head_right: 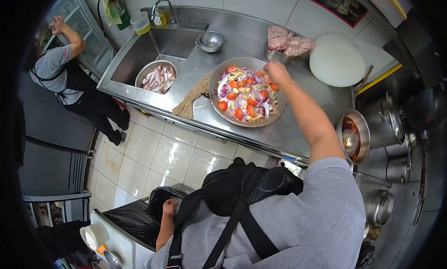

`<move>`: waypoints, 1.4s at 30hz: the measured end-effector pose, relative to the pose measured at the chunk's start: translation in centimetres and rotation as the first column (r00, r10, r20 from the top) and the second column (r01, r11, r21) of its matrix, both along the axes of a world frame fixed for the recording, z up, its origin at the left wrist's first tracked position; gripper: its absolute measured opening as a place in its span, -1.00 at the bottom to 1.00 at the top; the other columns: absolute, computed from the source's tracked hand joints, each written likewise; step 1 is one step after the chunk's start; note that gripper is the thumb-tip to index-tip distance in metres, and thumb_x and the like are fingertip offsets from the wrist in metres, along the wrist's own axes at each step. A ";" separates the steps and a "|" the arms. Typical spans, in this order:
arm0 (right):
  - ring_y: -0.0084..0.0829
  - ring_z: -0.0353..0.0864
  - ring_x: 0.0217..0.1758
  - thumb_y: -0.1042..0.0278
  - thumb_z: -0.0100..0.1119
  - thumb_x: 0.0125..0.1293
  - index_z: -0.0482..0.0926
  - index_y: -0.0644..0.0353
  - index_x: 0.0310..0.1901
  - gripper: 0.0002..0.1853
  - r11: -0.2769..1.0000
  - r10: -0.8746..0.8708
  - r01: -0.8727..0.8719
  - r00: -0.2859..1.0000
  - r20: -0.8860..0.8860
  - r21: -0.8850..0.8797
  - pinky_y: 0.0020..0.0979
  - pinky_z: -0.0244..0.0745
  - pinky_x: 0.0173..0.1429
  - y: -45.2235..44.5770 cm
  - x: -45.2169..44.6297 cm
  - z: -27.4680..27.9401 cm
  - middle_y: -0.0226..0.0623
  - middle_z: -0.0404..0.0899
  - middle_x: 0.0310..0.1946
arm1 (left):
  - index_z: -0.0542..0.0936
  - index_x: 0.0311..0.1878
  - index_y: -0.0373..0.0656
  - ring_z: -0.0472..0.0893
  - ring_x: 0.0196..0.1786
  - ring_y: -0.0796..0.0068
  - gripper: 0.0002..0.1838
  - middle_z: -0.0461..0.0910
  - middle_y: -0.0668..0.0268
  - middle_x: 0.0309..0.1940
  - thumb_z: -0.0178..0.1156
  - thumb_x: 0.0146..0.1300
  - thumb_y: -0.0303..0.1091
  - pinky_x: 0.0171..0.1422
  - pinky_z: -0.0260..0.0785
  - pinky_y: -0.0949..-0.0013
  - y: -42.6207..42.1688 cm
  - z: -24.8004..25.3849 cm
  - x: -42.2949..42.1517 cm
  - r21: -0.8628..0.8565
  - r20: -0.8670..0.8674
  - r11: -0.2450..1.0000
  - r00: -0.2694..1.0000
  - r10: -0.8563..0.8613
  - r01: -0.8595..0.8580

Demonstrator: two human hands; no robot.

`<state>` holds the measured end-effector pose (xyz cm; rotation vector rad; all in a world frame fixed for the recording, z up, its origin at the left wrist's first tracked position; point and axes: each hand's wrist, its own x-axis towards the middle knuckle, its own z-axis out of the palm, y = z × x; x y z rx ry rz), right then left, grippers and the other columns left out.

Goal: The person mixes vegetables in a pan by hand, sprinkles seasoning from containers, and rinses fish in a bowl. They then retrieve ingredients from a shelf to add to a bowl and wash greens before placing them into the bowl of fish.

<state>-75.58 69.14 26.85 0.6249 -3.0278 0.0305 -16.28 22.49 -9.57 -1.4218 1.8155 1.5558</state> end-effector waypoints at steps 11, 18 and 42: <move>0.04 0.63 -0.02 0.40 0.22 0.18 0.65 0.18 -0.09 -0.75 0.971 0.203 -0.194 0.978 0.053 -0.143 -0.07 0.51 0.10 -4.5 4.3 -1.9 -0.01 0.67 -0.17 | 0.58 0.02 -0.13 0.61 -0.30 0.40 -0.58 0.63 0.28 -0.26 0.44 0.07 -0.41 -0.45 0.46 0.30 -2.8 1.3 -3.7 -0.011 0.058 1.000 0.998 0.018 -0.018; 0.00 0.65 -0.03 0.42 0.11 0.18 0.66 0.12 -0.14 -0.78 0.991 -0.041 0.040 0.999 -0.006 -0.129 -0.04 0.53 0.05 -5.9 1.3 0.2 -0.03 0.67 -0.13 | 0.57 0.04 -0.16 0.59 -0.32 0.43 -0.59 0.61 0.27 -0.19 0.43 0.12 -0.37 -0.48 0.42 0.36 -3.3 4.4 -9.6 -0.121 -0.139 0.993 0.990 -0.018 0.001; -0.22 0.61 -0.44 0.25 0.20 0.31 0.56 0.28 -0.30 -0.77 0.718 -0.265 -0.080 0.887 -0.378 -0.691 -0.18 0.48 -0.31 -5.2 0.7 9.6 -0.16 0.62 -0.48 | 0.59 -0.13 -0.09 0.51 -0.49 0.52 -0.84 0.56 0.41 -0.41 0.20 0.23 -0.34 -0.58 0.38 0.38 -5.4 3.1 -4.6 -0.019 -0.028 0.987 0.987 0.160 -0.161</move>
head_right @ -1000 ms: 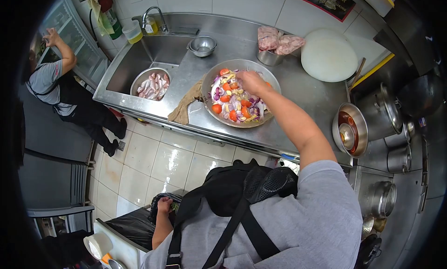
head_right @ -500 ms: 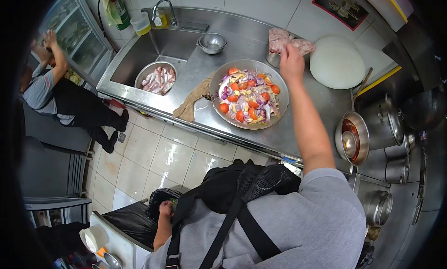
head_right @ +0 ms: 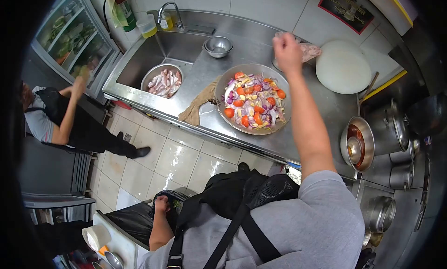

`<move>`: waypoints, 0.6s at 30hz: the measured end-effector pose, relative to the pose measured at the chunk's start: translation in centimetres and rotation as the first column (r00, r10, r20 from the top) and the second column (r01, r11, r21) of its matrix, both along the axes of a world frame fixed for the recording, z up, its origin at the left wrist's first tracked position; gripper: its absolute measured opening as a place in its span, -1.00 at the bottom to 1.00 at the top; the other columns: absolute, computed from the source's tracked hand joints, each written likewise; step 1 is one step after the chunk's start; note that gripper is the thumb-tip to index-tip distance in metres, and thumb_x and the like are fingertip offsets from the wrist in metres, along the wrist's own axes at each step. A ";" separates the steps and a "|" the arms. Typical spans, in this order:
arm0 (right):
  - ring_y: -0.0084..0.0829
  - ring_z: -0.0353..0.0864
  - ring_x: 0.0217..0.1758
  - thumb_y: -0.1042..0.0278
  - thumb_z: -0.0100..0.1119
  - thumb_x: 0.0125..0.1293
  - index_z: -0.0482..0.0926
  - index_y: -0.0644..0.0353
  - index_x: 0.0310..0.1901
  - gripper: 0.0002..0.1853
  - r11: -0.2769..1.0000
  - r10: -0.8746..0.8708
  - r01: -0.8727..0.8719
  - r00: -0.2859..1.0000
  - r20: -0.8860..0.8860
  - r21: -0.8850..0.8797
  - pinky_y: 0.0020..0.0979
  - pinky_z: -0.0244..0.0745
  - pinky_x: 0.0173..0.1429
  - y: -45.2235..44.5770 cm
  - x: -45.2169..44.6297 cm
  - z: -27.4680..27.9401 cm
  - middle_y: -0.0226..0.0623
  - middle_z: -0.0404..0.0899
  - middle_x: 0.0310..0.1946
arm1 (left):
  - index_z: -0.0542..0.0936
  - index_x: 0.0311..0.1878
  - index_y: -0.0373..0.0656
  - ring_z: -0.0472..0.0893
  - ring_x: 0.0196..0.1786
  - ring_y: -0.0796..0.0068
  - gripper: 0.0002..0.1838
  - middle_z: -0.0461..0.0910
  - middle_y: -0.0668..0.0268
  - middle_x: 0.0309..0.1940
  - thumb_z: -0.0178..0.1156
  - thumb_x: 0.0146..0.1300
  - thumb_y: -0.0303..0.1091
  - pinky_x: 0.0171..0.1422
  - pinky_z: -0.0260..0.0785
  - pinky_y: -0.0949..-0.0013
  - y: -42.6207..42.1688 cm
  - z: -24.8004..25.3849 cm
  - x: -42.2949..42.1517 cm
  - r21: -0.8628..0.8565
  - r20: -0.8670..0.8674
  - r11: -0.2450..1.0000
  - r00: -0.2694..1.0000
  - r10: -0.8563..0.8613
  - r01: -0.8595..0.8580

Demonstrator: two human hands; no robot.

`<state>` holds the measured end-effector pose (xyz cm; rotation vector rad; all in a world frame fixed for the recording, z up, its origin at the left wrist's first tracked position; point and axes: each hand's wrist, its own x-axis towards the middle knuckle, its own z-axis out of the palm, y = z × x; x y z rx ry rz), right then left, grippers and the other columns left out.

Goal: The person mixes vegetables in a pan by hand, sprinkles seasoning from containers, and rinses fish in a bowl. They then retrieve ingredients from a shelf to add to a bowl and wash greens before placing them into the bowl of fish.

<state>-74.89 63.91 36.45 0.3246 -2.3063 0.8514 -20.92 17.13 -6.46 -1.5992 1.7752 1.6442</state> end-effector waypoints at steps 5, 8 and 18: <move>-0.05 0.63 0.00 0.20 0.12 0.32 0.57 0.14 -0.08 -0.75 0.778 0.036 -0.262 0.926 0.376 0.571 -0.03 0.49 0.05 -1.7 -1.7 -15.1 -0.07 0.67 -0.14 | 0.54 -0.09 0.02 0.50 -0.42 0.59 -0.85 0.51 0.48 -0.42 0.15 0.32 -0.25 -0.38 0.39 0.33 0.5 1.2 -3.5 0.005 0.006 0.979 0.979 -0.206 0.206; -0.04 0.63 -0.01 0.22 0.20 0.25 0.57 0.03 -0.08 -0.76 0.859 0.035 -0.233 0.916 0.400 0.456 -0.06 0.52 0.00 0.4 -2.7 -8.8 -0.11 0.66 -0.15 | 0.53 -0.11 0.02 0.47 -0.49 0.60 -0.87 0.48 0.48 -0.47 0.15 0.35 -0.23 -0.46 0.32 0.41 1.6 0.0 -3.8 -0.036 -0.099 0.974 0.969 -0.227 0.224; -0.08 0.65 -0.23 0.18 0.08 0.24 0.62 0.19 -0.23 -0.73 0.836 -0.127 -0.151 0.881 0.455 0.527 -0.06 0.50 -0.14 7.6 -8.4 -10.7 0.01 0.65 -0.30 | 0.56 -0.19 -0.10 0.46 -0.60 0.51 -0.87 0.50 0.39 -0.52 0.25 0.27 -0.30 -0.62 0.32 0.36 6.4 0.7 -2.1 0.028 0.187 0.912 0.894 -0.406 0.409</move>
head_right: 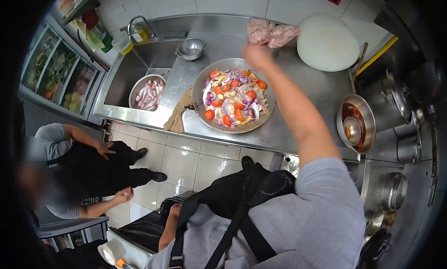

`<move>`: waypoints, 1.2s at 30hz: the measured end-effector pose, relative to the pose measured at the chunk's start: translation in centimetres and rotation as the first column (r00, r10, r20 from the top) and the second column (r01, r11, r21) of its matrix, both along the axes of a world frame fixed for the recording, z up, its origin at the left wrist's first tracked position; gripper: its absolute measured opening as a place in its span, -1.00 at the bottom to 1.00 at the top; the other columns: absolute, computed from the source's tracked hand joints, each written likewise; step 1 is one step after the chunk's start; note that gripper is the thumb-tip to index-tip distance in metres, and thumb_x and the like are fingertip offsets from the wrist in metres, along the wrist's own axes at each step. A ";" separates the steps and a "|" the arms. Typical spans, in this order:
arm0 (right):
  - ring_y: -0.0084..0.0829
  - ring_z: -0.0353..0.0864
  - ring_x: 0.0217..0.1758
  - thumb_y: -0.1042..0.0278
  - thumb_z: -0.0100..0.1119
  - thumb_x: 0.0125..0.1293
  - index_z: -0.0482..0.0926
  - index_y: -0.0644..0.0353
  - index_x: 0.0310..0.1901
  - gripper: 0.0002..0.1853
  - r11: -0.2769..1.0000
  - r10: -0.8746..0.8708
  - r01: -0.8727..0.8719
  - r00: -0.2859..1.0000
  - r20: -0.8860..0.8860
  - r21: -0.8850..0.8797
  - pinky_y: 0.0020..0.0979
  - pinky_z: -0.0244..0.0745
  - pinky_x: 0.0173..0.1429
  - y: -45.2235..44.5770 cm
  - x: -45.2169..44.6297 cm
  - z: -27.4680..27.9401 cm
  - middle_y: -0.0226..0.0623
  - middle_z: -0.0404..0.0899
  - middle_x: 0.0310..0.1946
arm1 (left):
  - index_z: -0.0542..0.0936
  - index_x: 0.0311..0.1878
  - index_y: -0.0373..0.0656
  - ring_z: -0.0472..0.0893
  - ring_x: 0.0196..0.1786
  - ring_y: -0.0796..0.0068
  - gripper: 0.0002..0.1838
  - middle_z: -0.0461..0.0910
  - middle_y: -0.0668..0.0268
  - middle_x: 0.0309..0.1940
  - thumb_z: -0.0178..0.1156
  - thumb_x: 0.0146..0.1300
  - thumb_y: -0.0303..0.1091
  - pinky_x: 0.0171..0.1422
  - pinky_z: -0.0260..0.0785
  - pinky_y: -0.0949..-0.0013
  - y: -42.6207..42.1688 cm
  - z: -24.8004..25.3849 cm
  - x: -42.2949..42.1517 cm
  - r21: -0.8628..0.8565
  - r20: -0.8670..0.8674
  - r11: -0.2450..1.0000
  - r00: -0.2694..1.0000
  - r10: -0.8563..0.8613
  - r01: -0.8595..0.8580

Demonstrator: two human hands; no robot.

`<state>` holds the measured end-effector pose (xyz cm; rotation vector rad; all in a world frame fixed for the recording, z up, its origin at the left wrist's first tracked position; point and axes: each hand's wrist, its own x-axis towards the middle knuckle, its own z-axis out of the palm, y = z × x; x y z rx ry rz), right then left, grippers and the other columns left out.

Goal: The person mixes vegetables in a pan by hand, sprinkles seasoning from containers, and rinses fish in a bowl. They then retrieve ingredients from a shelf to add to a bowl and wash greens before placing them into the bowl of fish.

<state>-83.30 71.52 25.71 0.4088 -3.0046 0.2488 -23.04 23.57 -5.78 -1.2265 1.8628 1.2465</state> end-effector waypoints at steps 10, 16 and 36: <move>-0.01 0.61 -0.28 0.36 0.25 0.05 0.47 0.15 -0.44 -0.86 0.907 0.300 -0.370 0.904 -0.305 -0.204 0.02 0.48 -0.19 -1.2 6.7 5.1 -0.08 0.57 -0.48 | 0.65 -0.01 -0.06 0.67 -0.22 0.36 -0.69 0.69 0.23 -0.22 0.25 0.27 -0.12 -0.21 0.56 0.25 3.0 -4.0 -10.3 0.017 -0.199 0.922 0.905 -0.377 0.388; -0.04 0.61 -0.06 0.36 0.23 0.14 0.56 0.06 -0.04 -0.70 0.788 0.601 -0.615 0.774 0.200 0.014 0.03 0.43 0.12 -1.2 10.5 -0.1 -0.19 0.64 -0.24 | 0.60 0.05 -0.04 0.67 -0.22 0.46 -0.67 0.67 0.32 -0.25 0.28 0.29 -0.14 -0.30 0.53 0.23 9.5 0.9 -19.1 0.009 -0.029 0.982 0.981 -0.189 0.190; -0.22 0.42 0.26 0.23 0.28 0.21 0.63 -0.07 0.07 -0.64 0.895 0.429 -0.411 0.899 0.085 -0.176 0.20 0.20 0.27 4.4 7.6 0.9 -0.36 0.58 0.05 | 0.71 -0.09 -0.13 0.70 -0.13 0.30 -0.72 0.73 0.19 -0.20 0.32 0.17 -0.23 0.01 0.55 0.23 12.3 1.5 -21.3 -0.227 -0.092 0.874 0.884 -0.458 0.430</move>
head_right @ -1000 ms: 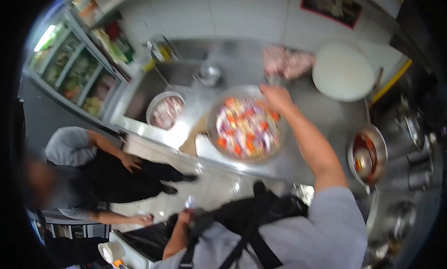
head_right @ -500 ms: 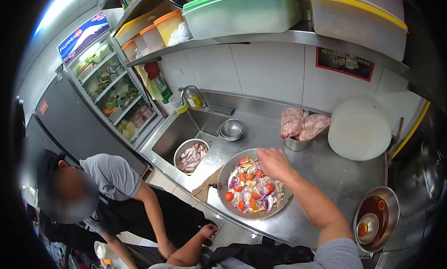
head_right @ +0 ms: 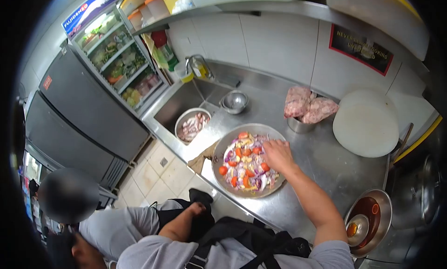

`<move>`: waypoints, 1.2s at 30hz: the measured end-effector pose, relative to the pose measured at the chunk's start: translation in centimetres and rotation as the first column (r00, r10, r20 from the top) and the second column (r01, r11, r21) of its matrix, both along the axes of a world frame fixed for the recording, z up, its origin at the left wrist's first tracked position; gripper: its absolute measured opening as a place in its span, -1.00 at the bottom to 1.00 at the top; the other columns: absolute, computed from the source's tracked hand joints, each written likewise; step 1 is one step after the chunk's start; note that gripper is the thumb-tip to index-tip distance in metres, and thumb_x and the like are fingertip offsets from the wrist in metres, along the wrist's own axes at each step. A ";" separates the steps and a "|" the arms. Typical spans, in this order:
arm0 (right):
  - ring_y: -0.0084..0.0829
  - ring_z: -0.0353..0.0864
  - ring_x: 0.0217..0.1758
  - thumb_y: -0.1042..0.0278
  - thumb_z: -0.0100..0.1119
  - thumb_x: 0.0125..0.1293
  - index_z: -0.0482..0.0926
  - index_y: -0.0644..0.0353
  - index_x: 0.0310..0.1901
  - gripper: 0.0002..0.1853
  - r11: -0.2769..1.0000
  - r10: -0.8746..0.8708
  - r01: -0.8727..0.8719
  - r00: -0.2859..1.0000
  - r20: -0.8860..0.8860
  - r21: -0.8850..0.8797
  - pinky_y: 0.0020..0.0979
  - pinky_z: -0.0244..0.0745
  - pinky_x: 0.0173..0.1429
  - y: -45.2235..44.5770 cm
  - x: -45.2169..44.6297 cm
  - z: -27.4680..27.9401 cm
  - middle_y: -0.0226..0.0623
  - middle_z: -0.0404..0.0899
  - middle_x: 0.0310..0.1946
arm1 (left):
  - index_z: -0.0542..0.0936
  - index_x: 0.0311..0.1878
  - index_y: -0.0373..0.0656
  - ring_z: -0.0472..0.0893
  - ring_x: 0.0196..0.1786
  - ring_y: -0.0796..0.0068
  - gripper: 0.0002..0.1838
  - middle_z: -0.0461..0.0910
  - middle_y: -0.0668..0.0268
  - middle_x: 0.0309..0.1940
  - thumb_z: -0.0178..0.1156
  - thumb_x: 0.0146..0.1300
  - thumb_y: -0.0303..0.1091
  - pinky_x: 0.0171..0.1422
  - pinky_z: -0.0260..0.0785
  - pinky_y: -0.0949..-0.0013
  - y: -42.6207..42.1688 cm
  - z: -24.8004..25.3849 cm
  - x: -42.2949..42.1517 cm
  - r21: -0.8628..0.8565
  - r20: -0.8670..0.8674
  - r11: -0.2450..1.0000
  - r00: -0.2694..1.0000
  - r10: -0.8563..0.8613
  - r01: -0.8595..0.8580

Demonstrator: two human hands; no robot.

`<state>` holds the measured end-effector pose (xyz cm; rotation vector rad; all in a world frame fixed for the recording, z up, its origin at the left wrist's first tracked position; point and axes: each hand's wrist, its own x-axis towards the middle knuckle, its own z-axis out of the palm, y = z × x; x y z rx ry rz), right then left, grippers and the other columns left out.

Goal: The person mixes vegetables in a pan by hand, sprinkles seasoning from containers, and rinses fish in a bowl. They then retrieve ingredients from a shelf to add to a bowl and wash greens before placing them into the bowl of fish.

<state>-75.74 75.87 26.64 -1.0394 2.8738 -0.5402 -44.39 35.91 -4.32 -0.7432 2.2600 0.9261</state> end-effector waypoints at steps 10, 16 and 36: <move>-0.19 0.47 0.17 0.33 0.19 0.23 0.68 0.09 -0.19 -0.84 0.983 0.098 -0.084 0.992 -0.079 0.163 0.00 0.29 0.21 0.2 0.5 -1.7 -0.28 0.58 -0.07 | 0.63 -0.01 -0.07 0.66 -0.41 0.40 -0.73 0.66 0.25 -0.35 0.25 0.26 -0.22 -0.51 0.51 0.27 -1.1 4.5 0.3 0.127 0.069 0.945 0.953 0.296 -0.303; -0.12 0.54 0.08 0.34 0.16 0.27 0.65 0.02 -0.04 -0.77 0.993 -0.010 0.017 0.998 -0.056 0.119 0.00 0.35 0.14 -0.3 -1.2 1.4 -0.25 0.57 0.01 | 0.60 0.04 -0.12 0.64 -0.44 0.39 -0.64 0.66 0.22 -0.42 0.27 0.23 -0.18 -0.48 0.53 0.25 -2.1 4.2 4.2 0.099 0.111 0.927 0.930 0.350 -0.360; 0.04 0.48 0.26 0.57 0.09 0.15 0.49 0.23 0.19 -0.50 0.958 -0.115 0.094 0.991 0.065 0.272 -0.10 0.37 0.33 -9.2 -2.9 -5.1 0.08 0.52 0.16 | 0.51 0.07 -0.07 0.70 -0.20 0.23 -0.63 0.64 0.23 -0.21 0.29 0.27 -0.16 -0.35 0.53 0.13 -28.7 -1.8 9.4 0.315 0.096 0.703 0.759 0.644 -0.637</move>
